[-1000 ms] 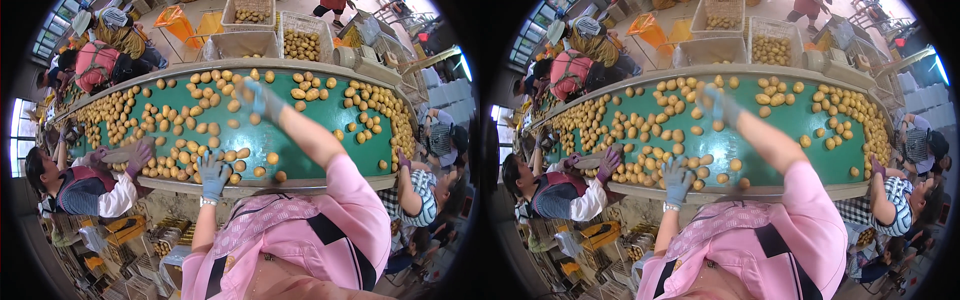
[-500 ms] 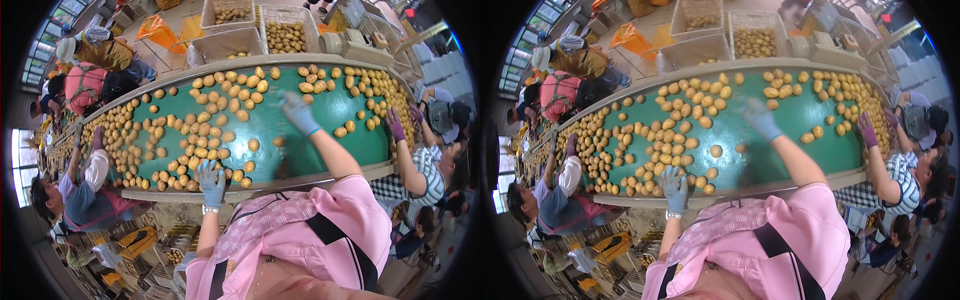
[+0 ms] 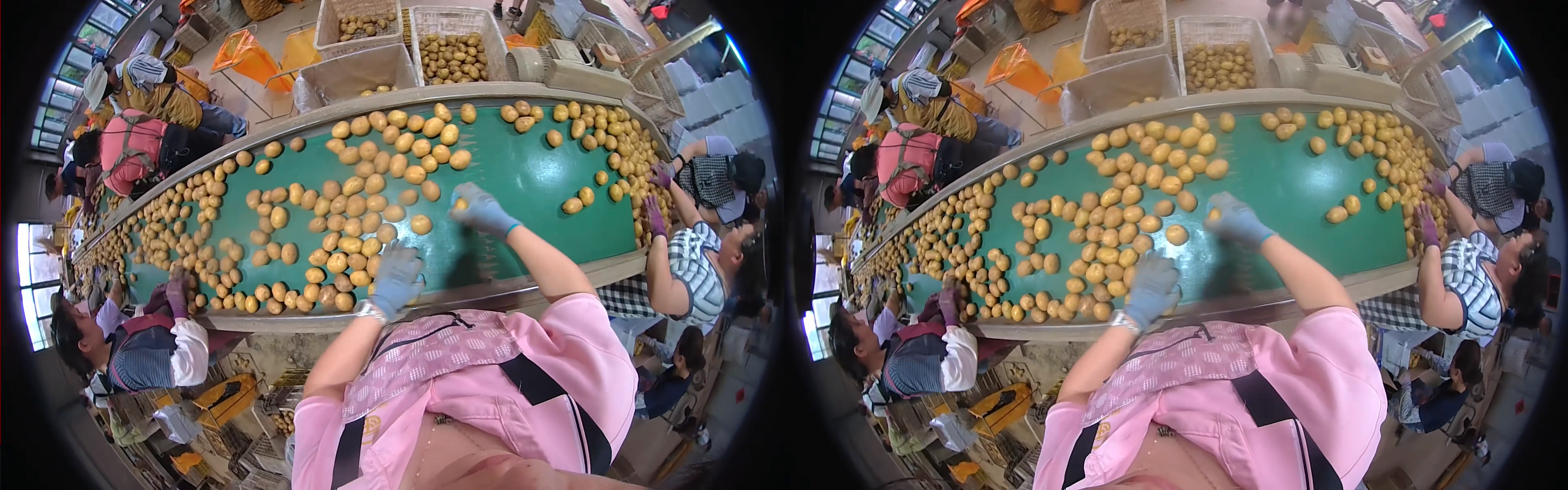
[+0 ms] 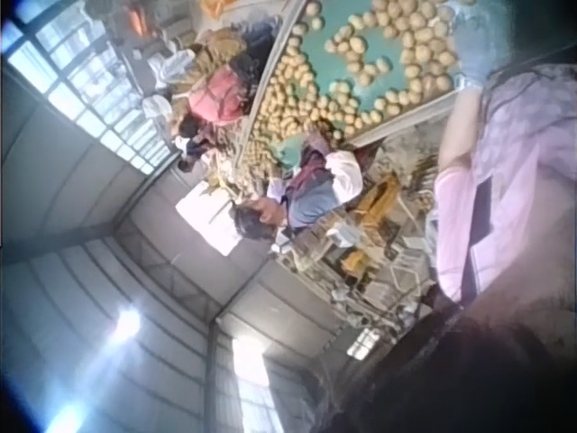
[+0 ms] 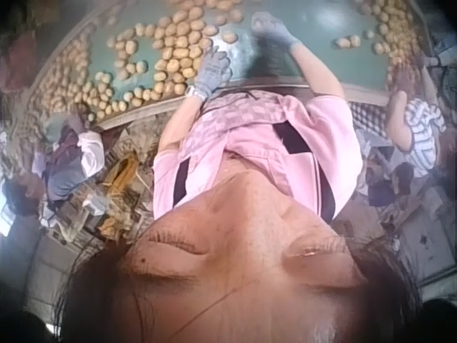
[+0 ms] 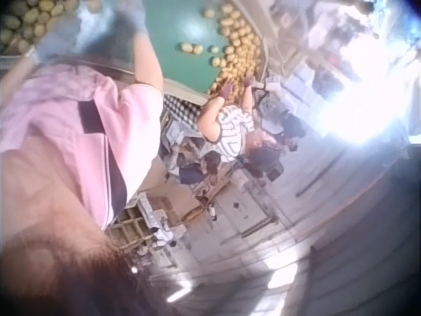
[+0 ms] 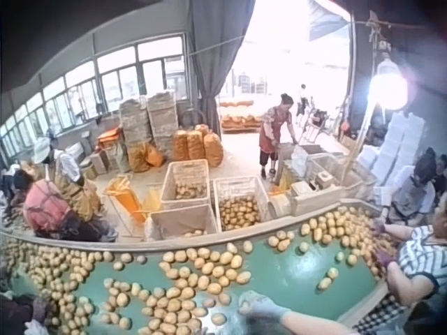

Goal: Manually sort potatoes on a moving conveyor belt into different bins based on quality or size.

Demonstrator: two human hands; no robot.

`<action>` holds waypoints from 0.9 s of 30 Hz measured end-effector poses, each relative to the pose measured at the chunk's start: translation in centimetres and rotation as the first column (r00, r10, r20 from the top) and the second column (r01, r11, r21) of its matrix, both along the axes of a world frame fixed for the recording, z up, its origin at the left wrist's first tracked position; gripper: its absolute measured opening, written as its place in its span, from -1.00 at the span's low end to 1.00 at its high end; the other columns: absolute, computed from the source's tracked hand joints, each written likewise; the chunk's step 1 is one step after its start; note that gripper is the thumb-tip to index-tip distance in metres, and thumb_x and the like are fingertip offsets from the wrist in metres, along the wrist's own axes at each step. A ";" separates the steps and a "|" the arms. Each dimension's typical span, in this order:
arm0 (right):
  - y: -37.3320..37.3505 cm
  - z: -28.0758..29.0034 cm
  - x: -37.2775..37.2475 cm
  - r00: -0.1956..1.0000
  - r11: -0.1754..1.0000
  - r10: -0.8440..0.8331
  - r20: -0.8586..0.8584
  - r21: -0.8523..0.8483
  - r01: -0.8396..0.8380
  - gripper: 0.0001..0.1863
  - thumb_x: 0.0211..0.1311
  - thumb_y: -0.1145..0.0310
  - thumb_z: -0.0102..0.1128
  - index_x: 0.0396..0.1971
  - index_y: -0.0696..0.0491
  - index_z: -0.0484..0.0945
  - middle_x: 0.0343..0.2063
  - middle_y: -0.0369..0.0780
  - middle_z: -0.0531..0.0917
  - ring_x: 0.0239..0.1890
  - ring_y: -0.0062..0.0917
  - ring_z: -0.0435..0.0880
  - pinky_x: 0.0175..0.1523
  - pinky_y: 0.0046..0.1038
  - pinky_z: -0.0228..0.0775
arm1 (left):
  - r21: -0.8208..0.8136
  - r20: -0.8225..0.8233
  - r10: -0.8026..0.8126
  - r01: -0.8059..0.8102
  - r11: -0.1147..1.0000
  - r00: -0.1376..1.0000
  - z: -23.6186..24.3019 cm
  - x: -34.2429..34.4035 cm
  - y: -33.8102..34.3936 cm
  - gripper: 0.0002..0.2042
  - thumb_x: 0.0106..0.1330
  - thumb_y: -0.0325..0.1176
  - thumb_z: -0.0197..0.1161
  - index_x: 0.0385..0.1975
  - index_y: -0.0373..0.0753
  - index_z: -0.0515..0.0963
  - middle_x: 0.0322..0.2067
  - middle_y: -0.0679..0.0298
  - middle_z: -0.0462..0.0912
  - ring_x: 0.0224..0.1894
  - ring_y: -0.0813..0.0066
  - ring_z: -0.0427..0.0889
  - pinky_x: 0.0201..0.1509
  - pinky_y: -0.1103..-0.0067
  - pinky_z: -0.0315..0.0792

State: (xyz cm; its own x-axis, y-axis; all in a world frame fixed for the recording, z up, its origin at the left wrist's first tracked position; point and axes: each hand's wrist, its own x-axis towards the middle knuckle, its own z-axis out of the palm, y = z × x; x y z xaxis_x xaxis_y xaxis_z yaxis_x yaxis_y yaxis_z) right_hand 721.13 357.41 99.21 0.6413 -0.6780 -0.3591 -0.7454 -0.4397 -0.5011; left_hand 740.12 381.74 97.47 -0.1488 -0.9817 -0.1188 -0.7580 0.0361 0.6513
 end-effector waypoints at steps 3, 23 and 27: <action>-6.6 2.1 0.3 0.927 0.940 -0.340 0.158 0.040 0.338 -0.73 0.24 0.22 0.27 -0.17 0.06 0.67 -0.20 -0.03 0.72 -0.09 -0.18 0.73 0.09 -0.21 0.58 | 0.035 0.164 0.147 -0.155 0.987 0.975 -2.0 8.7 4.7 -0.82 0.05 -0.20 0.38 -0.38 -0.09 0.65 -0.05 0.19 0.57 0.25 0.02 0.47 0.59 -0.07 0.06; -1.2 -2.3 3.4 0.957 0.941 -0.231 -0.174 -0.290 0.174 -0.26 0.15 0.46 0.24 0.40 -0.23 0.41 0.23 0.02 0.49 0.11 0.09 0.66 0.23 -0.03 0.59 | -0.242 -0.005 0.660 -0.641 0.728 0.751 -2.4 19.2 13.2 -0.74 0.31 -0.33 0.34 -0.02 -0.13 0.69 0.26 0.13 0.60 0.41 -0.01 0.43 0.50 0.02 0.22; 8.7 -1.6 7.1 0.970 0.970 -0.204 -0.135 -0.164 0.182 -0.30 0.17 0.37 0.32 0.38 -0.20 0.44 0.20 -0.04 0.51 0.16 0.01 0.64 0.21 -0.13 0.59 | -0.280 -0.154 0.190 -0.227 0.933 0.970 -1.0 14.1 9.9 -0.73 0.27 -0.30 0.36 -0.02 -0.07 0.69 0.26 0.20 0.60 0.38 0.02 0.46 0.47 0.04 0.27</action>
State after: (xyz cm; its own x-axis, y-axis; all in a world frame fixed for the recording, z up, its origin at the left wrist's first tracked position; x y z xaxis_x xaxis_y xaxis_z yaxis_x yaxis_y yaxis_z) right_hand 728.27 366.13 97.64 0.4397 -0.8367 -0.3265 -0.8848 -0.3411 -0.3174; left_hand 754.20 391.64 96.42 0.0682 -0.9803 0.1851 -0.6841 0.0891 0.7239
